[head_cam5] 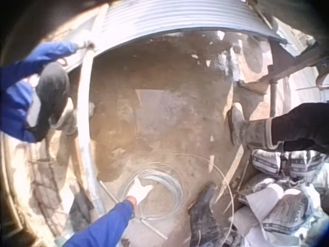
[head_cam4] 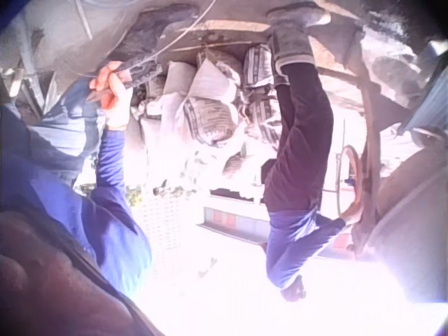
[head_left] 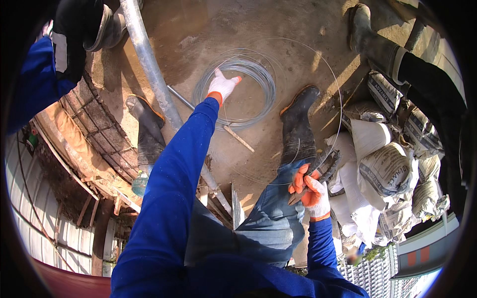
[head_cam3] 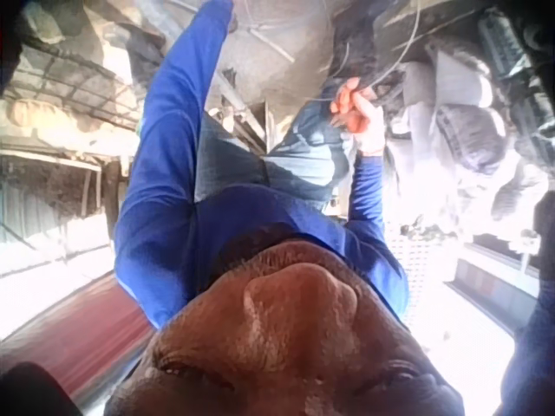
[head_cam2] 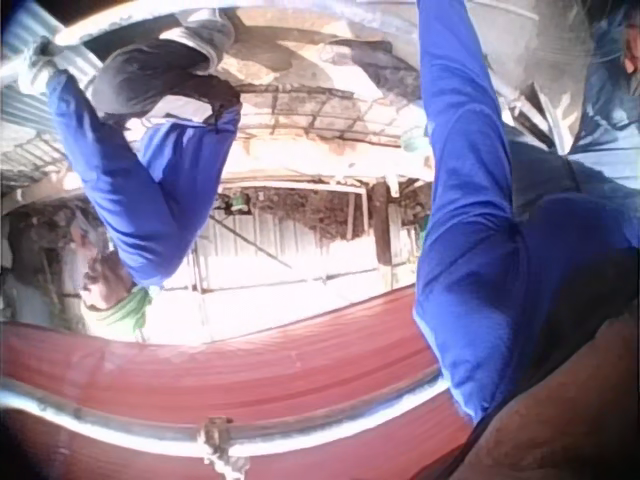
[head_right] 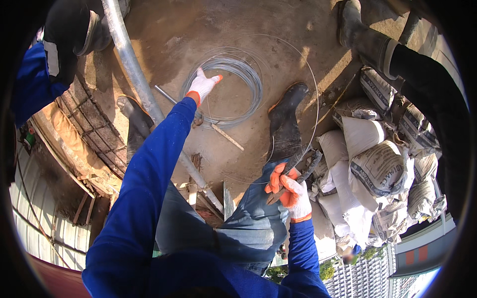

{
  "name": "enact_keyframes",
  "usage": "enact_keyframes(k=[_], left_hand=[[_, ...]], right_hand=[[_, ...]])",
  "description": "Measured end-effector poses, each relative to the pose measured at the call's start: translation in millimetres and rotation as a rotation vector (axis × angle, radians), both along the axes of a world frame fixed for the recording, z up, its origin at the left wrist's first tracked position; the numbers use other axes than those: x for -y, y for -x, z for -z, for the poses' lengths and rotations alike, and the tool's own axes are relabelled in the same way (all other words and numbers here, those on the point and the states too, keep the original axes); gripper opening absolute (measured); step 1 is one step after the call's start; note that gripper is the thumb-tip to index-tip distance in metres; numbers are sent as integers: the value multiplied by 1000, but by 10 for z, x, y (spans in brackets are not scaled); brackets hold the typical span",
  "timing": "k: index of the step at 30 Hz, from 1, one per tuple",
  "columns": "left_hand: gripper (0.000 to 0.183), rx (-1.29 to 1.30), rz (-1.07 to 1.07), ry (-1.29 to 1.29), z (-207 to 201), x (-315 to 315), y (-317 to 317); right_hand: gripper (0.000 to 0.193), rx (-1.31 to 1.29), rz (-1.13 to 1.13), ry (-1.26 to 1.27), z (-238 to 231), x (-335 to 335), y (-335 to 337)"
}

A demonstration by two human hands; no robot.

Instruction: The person works on a construction site, handling wire, pliers, and a hammer to secure corrugated metal roof sheets to a metal frame. They cut wire, position sheets, and hammer nails into the frame while other workers assist nearby.

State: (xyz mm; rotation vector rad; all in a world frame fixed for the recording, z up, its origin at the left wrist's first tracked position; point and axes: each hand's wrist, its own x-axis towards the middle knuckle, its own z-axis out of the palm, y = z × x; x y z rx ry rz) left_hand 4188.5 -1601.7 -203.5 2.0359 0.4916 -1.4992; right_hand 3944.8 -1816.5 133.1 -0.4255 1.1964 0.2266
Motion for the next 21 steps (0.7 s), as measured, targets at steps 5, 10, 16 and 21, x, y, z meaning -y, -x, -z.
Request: enact_keyframes(k=[5, 10, 16, 21], left_hand=[[123, 51, 186, 30, 235, 106, 16], [86, -189, -118, 387, 162, 376, 98], [55, -146, -418, 694, -658, 355, -214], [50, -79, -454, 829, -1543, -203, -1045]], right_hand=[[34, 20, 30, -11, -97, 122, 120], [35, 61, 33, -55, -179, 206, 227], [23, -116, 174, 93, 107, 510, 338], [20, -289, 149, 165, 812, 798, 381]])
